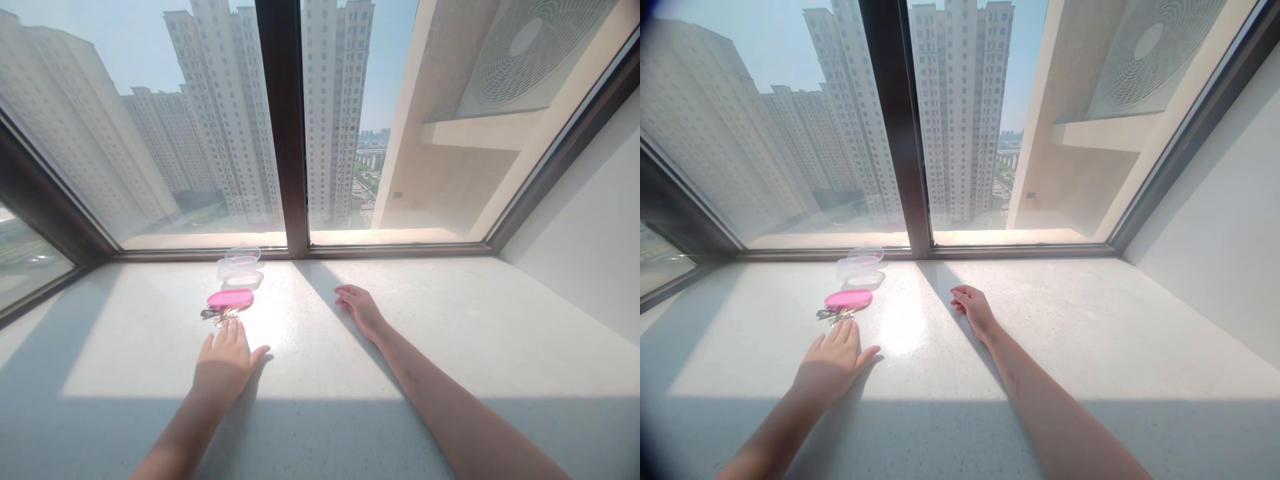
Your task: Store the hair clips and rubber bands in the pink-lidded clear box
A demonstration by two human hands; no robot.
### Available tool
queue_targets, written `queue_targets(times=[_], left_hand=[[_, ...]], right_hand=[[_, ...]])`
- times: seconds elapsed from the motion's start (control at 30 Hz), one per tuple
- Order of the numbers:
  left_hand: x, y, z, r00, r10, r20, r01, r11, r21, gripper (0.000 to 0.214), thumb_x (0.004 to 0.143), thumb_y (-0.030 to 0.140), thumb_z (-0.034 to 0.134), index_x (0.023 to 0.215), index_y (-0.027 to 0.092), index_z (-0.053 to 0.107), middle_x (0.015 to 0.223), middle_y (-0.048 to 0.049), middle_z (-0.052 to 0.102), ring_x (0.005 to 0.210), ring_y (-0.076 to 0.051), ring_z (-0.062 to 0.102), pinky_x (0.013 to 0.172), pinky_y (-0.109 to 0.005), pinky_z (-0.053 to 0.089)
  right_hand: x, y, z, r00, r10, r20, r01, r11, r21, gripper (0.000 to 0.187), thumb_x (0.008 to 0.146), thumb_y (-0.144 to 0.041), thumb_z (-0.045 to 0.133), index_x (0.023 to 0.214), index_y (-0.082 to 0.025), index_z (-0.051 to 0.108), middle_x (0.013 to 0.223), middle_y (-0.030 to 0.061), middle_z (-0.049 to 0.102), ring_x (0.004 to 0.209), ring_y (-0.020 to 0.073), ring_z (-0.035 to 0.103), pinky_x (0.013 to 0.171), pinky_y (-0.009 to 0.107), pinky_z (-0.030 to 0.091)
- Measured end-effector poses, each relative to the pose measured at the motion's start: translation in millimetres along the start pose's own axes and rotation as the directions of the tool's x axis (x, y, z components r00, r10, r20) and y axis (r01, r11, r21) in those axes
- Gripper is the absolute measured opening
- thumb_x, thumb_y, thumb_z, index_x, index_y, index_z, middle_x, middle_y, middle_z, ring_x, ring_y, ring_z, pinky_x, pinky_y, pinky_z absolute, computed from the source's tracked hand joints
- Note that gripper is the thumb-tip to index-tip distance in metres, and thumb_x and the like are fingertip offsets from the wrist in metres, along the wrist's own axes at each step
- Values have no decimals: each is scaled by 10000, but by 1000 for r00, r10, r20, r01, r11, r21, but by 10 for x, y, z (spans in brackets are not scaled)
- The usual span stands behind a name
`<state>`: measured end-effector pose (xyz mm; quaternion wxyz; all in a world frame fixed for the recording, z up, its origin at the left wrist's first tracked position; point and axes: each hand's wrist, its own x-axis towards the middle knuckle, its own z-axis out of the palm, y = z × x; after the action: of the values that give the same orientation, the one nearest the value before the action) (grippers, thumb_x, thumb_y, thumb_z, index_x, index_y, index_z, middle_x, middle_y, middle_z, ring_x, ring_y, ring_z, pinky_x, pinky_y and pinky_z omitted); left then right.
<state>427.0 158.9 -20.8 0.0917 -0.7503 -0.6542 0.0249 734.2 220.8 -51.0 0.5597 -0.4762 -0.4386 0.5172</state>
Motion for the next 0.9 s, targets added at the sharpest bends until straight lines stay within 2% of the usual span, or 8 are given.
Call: queue_targets(times=[0.13, 0.17, 0.2, 0.27, 0.33, 0.43, 0.6, 0.9], left_hand=[[8, -310, -9, 999, 18, -42, -21, 998, -62, 610, 905, 489, 404, 1369, 106, 500, 1507, -172, 404, 1395, -322, 354, 1080, -477, 334], [45, -384, -36, 999, -12, -35, 9, 995, -103, 590, 898, 493, 403, 1356, 138, 506, 1488, -157, 439, 1369, -313, 392, 1061, -459, 358], [92, -457, -65, 996, -85, 5, 85, 985, -150, 573, 894, 513, 391, 1327, 162, 522, 1421, -153, 514, 1300, -312, 471, 1010, -452, 404], [202, -593, -111, 947, -299, 115, 317, 930, -186, 632, 858, 616, 365, 1221, 142, 570, 1236, -199, 616, 1150, -364, 566, 896, -489, 457], [311, -700, -117, 908, -382, 170, 411, 889, -200, 751, 786, 736, 367, 1204, 144, 562, 1206, -226, 596, 1119, -416, 558, 836, -527, 466], [439, -765, -65, 919, -372, 127, 393, 889, -234, 803, 737, 787, 384, 1222, 167, 544, 1193, -218, 570, 1117, -437, 540, 837, -541, 453], [573, -670, 1, 939, -344, 16, 335, 903, -269, 727, 750, 729, 435, 1136, 122, 542, 1153, -220, 560, 1106, -397, 542, 852, -512, 459], [765, -609, 60, 957, -286, -54, 253, 909, -331, 702, 751, 682, 495, 1216, 156, 487, 1255, -188, 551, 1188, -360, 514, 906, -453, 429]], right_hand=[[-4, -4, 11, 1000, -3, -3, 3, 1000, -15, 302, 752, -402, 696, 921, -154, 730, 768, 70, 684, 712, 177, 584, 668, 300, 423], [-5, -6, 12, 1000, -3, -4, 3, 1000, -17, 307, 750, -407, 696, 921, -153, 730, 765, 70, 683, 711, 178, 584, 668, 301, 423], [-6, -9, 12, 1000, -3, -5, 3, 1000, -19, 312, 749, -412, 696, 921, -153, 729, 763, 69, 682, 710, 179, 584, 667, 302, 423], [-8, -16, 13, 1000, -2, -6, 1, 1000, -21, 318, 749, -417, 697, 922, -152, 727, 761, 71, 682, 711, 181, 583, 666, 303, 424], [-10, -23, 13, 1000, 2, -7, -2, 1000, -18, 318, 747, -416, 699, 923, -153, 727, 758, 72, 682, 707, 181, 582, 661, 303, 425], [-10, -25, 13, 1000, 10, -6, -10, 1000, -3, 312, 742, -412, 702, 917, -155, 728, 754, 72, 682, 694, 178, 582, 647, 301, 425], [-4, -15, 6, 1000, 17, -8, -17, 1000, 24, 299, 734, -392, 707, 909, -151, 728, 761, 74, 680, 702, 183, 587, 647, 304, 428], [-11, -25, 11, 1000, 26, -6, -25, 999, 45, 296, 731, -379, 713, 909, -143, 728, 761, 76, 680, 703, 177, 587, 653, 300, 430]])
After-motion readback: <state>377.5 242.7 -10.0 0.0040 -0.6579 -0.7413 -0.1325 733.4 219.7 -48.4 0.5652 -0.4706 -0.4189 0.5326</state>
